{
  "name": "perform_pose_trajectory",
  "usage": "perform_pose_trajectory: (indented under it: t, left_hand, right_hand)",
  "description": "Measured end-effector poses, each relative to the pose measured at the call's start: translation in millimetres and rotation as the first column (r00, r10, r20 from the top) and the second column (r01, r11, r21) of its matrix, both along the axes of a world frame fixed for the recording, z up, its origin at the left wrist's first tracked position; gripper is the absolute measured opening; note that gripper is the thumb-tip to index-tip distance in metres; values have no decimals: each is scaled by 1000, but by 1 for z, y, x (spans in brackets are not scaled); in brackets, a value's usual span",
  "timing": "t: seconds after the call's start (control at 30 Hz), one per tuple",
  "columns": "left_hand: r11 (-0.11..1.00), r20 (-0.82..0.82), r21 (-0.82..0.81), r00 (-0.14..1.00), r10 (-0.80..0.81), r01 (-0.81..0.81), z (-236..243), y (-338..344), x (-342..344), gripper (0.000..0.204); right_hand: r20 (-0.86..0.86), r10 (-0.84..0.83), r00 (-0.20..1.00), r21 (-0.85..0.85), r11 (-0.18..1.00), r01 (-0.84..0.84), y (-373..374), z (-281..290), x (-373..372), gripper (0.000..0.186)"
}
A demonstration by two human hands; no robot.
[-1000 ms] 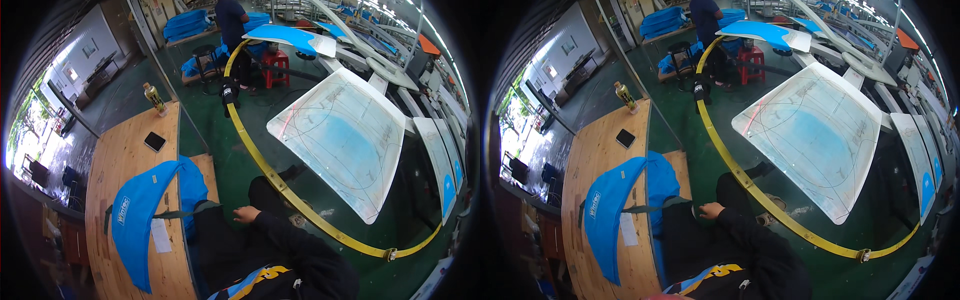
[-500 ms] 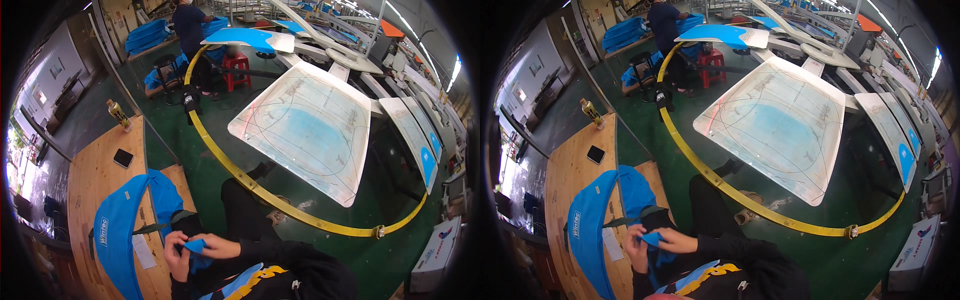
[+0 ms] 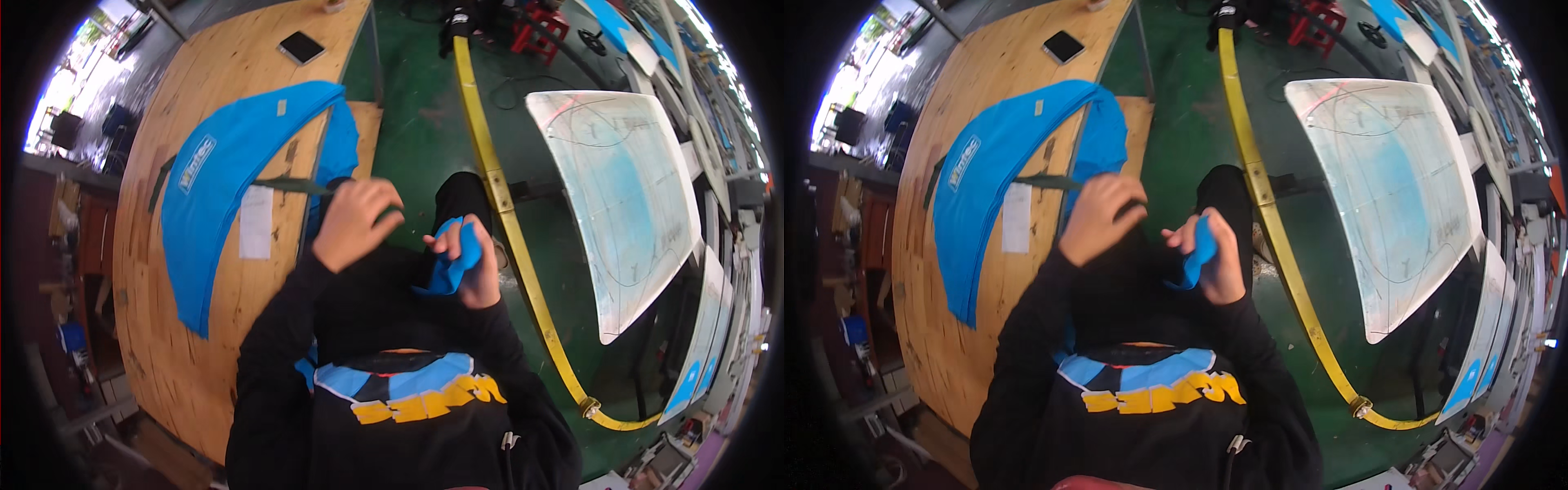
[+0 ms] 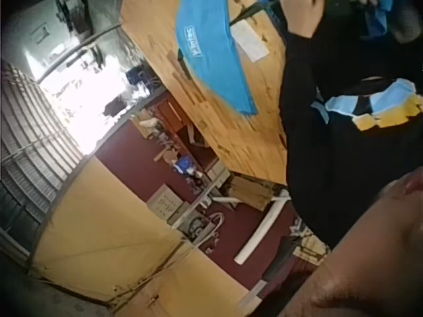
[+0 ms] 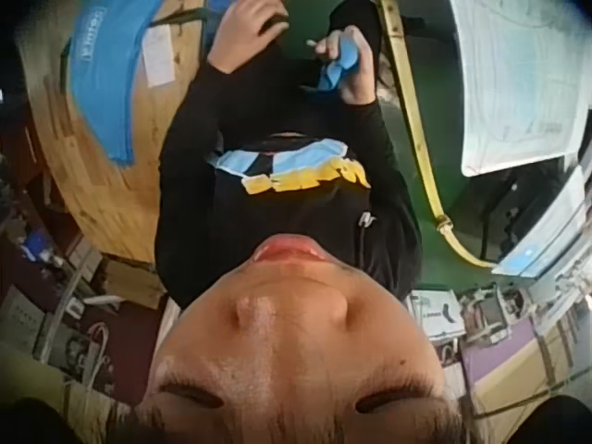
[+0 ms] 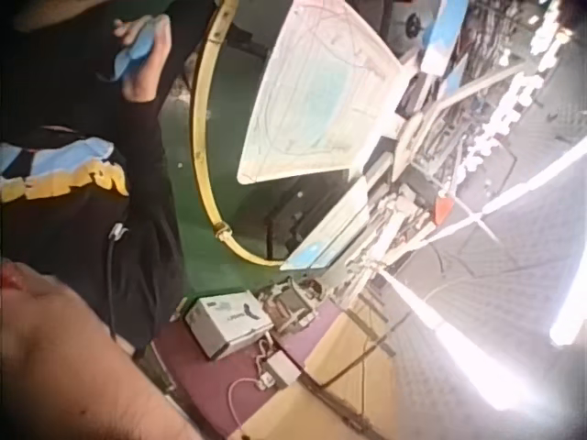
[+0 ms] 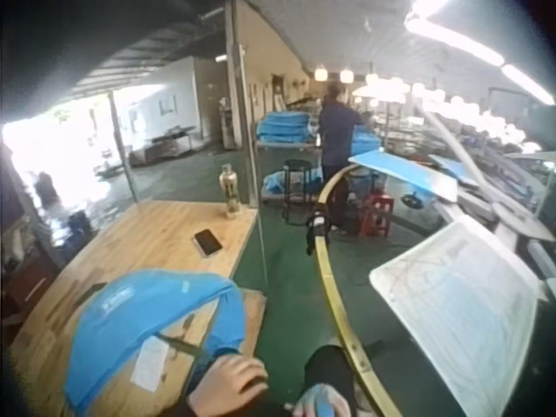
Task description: Inspecting and positioning blue fabric pieces on a rotary screen-printing platen in an industrial setting.
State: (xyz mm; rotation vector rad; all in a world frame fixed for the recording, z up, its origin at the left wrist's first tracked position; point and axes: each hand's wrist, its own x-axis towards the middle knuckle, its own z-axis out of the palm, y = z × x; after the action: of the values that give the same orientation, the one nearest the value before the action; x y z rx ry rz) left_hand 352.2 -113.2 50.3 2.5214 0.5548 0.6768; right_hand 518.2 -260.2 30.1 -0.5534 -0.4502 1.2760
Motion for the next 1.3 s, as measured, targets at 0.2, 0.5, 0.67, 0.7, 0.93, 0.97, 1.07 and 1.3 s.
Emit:
perform_pose_trajectory:
  t: [0.2,0.5,0.67,0.7,0.93,0.97,1.07,1.3]
  left_hand:
    - [744,-679,666,457,575,53,-61,64,-53,37]
    - [942,-309,292,916,255,-163,-43,50,-58,18]
    - [982,-215,121,962,168,-145,-32,40,-71,15]
    - [981,-215,121,960,178,-154,-31,39,-75,15]
    - [907,-125,-235,936,330,-351,-37,51,-71,48]
    - [905,-119,-236,935,334,-354,-41,58,-70,48]
    - [705,-63,-662,955,288,-256,-28,72,-56,46]
    - [557,278,-829,896,346,42,-48,85,-42,28]
  right_hand:
    - [-191,58,980,-347,930,-123,8,-22,-20,25]
    - [-464,510,724,-306,675,-671,43,-83,-79,84]
    - [-429,372,823,-264,820,-508,117,-88,-110,80]
    - [-394,232,889,-309,878,-366,132,-81,-110,74]
    - [47,196,979,-246,953,-179,161,-52,-75,17]
    - [53,201,978,-246,952,-183,162,-43,-73,17]
    - [506,219,835,-131,976,-176,170,-35,-60,21]
    - [755,164,635,-192,981,-24,174,-31,-36,41]
